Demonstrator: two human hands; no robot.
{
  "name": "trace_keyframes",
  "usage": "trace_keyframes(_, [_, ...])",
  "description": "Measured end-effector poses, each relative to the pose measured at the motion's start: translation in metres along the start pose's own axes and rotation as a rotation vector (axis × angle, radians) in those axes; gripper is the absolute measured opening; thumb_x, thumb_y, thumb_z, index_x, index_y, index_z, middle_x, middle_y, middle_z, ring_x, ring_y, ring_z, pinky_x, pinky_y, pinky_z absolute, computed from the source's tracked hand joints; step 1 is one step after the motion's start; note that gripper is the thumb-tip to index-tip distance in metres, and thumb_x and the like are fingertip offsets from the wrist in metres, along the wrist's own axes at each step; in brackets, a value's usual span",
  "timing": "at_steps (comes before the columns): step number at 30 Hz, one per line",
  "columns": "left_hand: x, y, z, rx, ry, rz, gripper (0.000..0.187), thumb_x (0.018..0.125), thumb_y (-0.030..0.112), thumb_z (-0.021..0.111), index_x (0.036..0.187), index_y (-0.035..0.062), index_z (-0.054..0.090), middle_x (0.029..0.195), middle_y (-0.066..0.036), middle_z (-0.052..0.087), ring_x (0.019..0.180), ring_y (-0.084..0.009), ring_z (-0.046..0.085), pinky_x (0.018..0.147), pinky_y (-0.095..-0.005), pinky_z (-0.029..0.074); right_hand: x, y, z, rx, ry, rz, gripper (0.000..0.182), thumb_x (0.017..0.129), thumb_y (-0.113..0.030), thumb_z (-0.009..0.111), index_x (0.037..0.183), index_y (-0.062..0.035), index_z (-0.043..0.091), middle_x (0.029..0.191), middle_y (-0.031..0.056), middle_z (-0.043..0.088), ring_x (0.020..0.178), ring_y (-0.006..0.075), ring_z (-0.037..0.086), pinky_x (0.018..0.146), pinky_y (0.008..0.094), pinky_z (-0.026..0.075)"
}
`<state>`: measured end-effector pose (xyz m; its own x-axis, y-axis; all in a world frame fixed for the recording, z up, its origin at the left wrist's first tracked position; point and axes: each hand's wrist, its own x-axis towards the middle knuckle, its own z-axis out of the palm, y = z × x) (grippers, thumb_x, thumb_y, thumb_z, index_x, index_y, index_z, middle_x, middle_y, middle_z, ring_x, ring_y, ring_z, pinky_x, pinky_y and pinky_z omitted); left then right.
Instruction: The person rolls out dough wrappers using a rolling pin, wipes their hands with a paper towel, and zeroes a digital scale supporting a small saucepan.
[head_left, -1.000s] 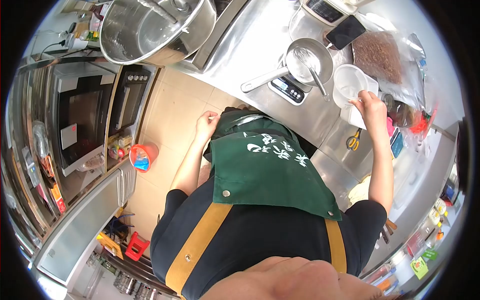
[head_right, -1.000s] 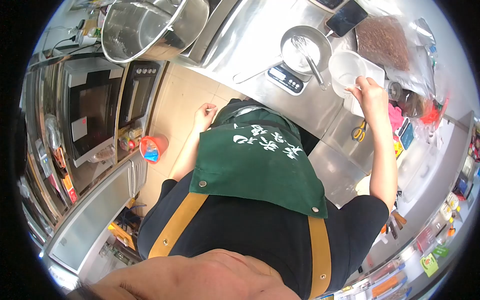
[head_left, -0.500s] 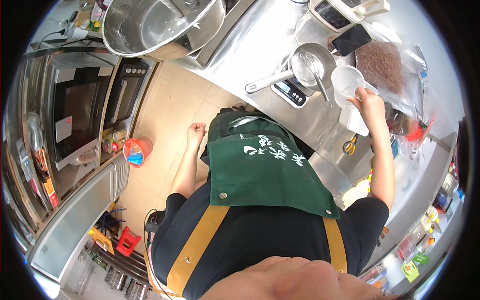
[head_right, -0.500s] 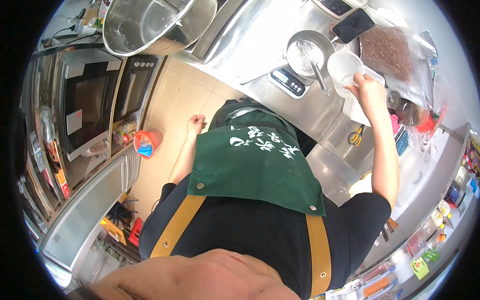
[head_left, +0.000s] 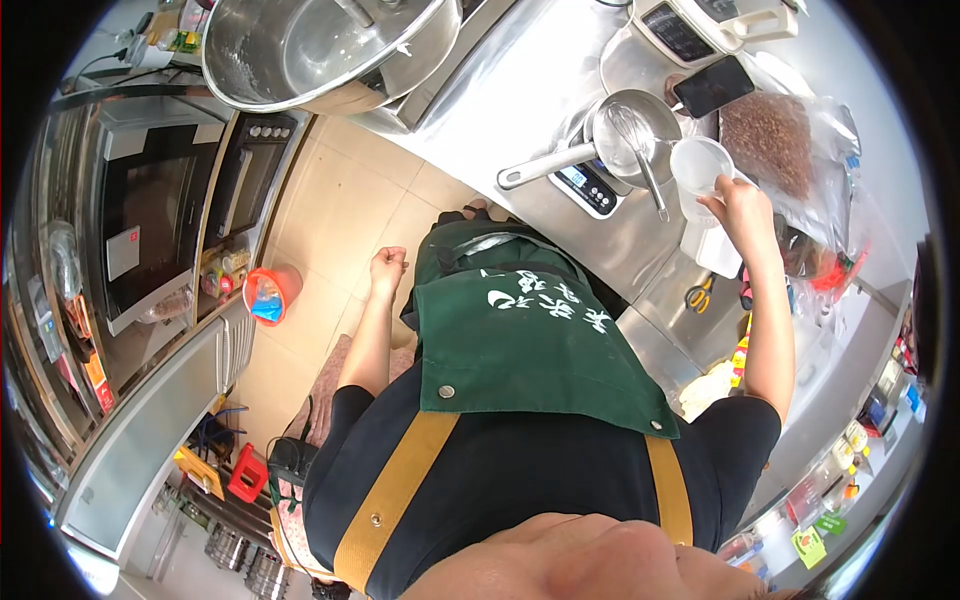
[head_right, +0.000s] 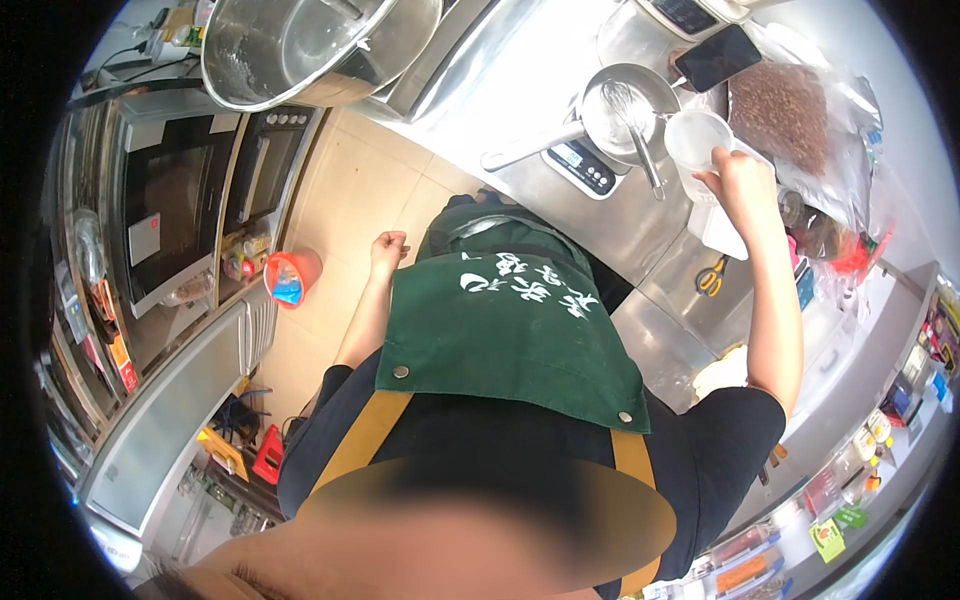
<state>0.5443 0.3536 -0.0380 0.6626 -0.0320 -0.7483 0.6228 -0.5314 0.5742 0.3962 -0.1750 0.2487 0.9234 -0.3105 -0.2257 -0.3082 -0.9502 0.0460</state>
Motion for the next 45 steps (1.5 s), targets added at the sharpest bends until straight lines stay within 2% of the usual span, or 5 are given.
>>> trace_keyframes(8, [0.002, -0.006, 0.000, -0.005, -0.003, -0.013, 0.014, 0.087, 0.017, 0.060, 0.092, 0.0043, 0.060, 0.080, -0.004, 0.062, 0.067, -0.0131, 0.061, 0.060, -0.0254, 0.048, 0.004, 0.003, 0.001, -0.028, -0.039, -0.011, 0.029, 0.073, -0.024, 0.072, 0.076, -0.0008, 0.056, 0.068, 0.0178, 0.060, 0.066, 0.0350, 0.062, 0.057, 0.0426, 0.048])
trace_keyframes(35, [0.005, -0.009, 0.007, -0.033, -0.001, -0.037, 0.013, 0.087, 0.014, 0.059, 0.094, 0.0038, 0.060, 0.082, -0.005, 0.063, 0.067, -0.0139, 0.061, 0.059, -0.0255, 0.048, 0.008, 0.003, -0.006, -0.132, -0.068, -0.079, 0.030, 0.070, -0.026, 0.073, 0.071, -0.0019, 0.055, 0.063, 0.0186, 0.059, 0.062, 0.0349, 0.061, 0.057, 0.0431, 0.048])
trace_keyframes(45, [0.003, -0.011, 0.007, -0.051, -0.003, -0.036, 0.013, 0.087, 0.016, 0.060, 0.093, 0.0037, 0.060, 0.081, -0.004, 0.062, 0.067, -0.0141, 0.061, 0.060, -0.0258, 0.049, 0.010, 0.005, -0.006, -0.195, -0.095, -0.107, 0.030, 0.069, -0.026, 0.073, 0.074, -0.0025, 0.056, 0.065, 0.0172, 0.060, 0.063, 0.0336, 0.062, 0.057, 0.0415, 0.050])
